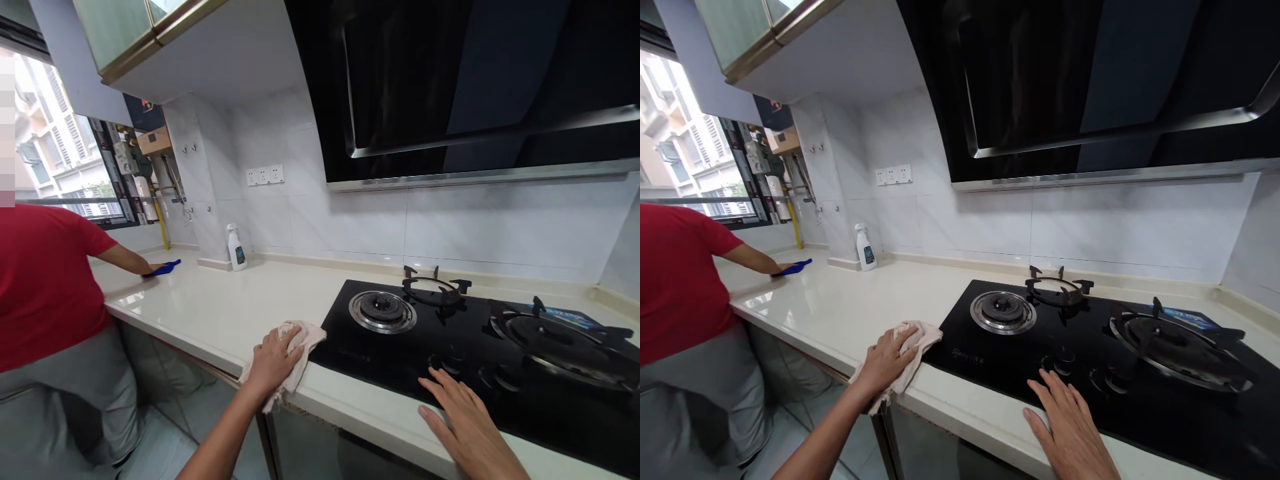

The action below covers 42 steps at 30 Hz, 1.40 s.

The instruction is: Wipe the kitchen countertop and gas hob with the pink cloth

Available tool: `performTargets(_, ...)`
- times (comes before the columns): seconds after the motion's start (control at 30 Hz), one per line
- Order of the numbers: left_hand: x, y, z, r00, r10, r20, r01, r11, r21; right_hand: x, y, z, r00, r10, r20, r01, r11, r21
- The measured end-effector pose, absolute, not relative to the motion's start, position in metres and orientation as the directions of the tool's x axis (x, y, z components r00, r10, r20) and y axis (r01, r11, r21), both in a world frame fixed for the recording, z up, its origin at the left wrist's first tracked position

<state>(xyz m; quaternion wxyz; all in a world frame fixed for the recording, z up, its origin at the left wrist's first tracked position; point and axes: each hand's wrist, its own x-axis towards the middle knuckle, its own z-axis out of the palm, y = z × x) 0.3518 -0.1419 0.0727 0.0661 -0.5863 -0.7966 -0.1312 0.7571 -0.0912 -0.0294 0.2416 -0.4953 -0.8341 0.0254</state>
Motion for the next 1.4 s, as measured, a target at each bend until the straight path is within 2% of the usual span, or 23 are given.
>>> performTargets(0.13,0.339,-0.113,0.078,-0.334,0.904,0.266,0.943,0.319,0.097,0.754,-0.092,-0.03,-0.385,0.825,0.413,0.815,0.514,-0.268)
performTargets(0.27,0.349,-0.073,0.078,-0.289,0.921,0.261,0.957,0.278,0.079,0.75,-0.096,-0.024,-0.387,0.835,0.391,0.822,0.504,-0.264)
performTargets(0.57,0.371,-0.003,0.083,-0.241,0.95,0.197,0.965,0.214,0.149,0.745,-0.102,-0.011,-0.375,0.84,0.393,0.829,0.493,-0.264)
performTargets(0.8,0.383,-0.014,0.088,-0.165,0.955,0.247,0.976,0.122,0.181,0.743,-0.099,-0.011,-0.377,0.817,0.436,0.827,0.509,-0.239)
performTargets(1.07,0.421,-0.038,0.085,0.111,0.97,0.219,0.973,-0.15,0.174,0.743,-0.091,-0.025,-0.366,0.826,0.429,0.848,0.486,-0.212)
performTargets(1.3,0.446,-0.013,0.095,-0.015,0.988,0.152,0.959,-0.028,0.282,0.744,-0.099,-0.007,-0.374,0.844,0.385,0.83,0.49,-0.267)
performTargets(1.4,0.454,-0.022,0.096,-0.005,0.989,0.147,0.954,-0.039,0.296,0.744,-0.101,-0.004,-0.371,0.85,0.375,0.82,0.489,-0.297)
